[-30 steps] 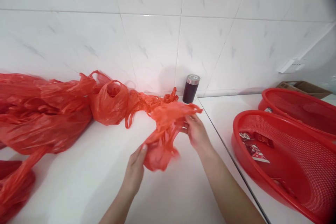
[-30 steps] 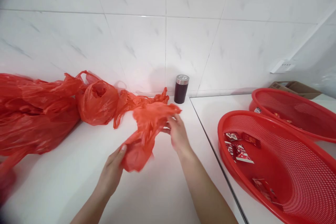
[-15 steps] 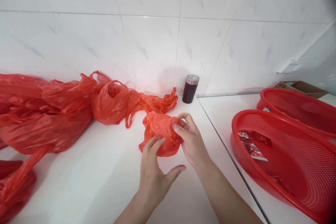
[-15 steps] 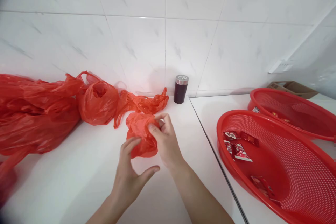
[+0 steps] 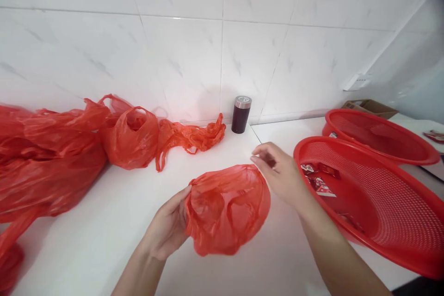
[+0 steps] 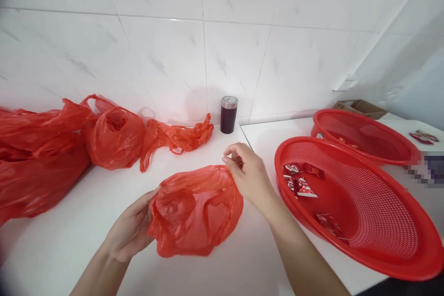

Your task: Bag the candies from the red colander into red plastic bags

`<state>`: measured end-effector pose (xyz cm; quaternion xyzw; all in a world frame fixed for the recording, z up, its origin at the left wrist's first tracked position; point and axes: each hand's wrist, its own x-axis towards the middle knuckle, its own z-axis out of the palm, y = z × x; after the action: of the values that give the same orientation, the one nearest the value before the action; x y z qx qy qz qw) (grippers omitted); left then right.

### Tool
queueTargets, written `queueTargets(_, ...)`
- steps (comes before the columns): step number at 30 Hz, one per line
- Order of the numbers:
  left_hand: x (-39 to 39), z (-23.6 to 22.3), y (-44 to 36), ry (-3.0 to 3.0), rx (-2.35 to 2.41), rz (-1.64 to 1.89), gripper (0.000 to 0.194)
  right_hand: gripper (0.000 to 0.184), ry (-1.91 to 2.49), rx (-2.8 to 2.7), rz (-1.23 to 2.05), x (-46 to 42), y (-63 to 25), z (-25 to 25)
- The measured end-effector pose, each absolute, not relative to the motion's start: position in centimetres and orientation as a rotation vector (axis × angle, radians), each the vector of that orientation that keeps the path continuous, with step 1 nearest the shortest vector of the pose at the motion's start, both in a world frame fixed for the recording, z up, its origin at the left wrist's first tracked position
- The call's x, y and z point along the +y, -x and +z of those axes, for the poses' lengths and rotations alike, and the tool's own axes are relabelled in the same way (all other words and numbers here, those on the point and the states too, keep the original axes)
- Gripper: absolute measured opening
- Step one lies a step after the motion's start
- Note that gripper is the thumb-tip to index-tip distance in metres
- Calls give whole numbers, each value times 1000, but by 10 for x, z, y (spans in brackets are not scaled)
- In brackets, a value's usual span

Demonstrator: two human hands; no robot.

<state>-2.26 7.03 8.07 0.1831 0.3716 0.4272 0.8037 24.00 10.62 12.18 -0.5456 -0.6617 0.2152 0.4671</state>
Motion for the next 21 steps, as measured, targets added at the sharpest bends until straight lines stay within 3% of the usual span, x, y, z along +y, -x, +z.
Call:
queueTargets(6,70,82,27,-340,956,1053,25,48,2063,-1823,127,46,-345,107)
queueTargets(11,69,77,25,-250,959,1088,32,54,2241,-1884,103,41,-358,74)
queueTargets(13,68,75,20,-188,947,1080,32,51,2029,-1782,284,59,-340,78)
queueTargets(17,62,68,16,-205,932,1061,31,54,1546,-1606,966,111,-327,104)
queueTargets(21,51,56,22,-168,940,1083,33,72,1995,-1775,847,163,-360,106)
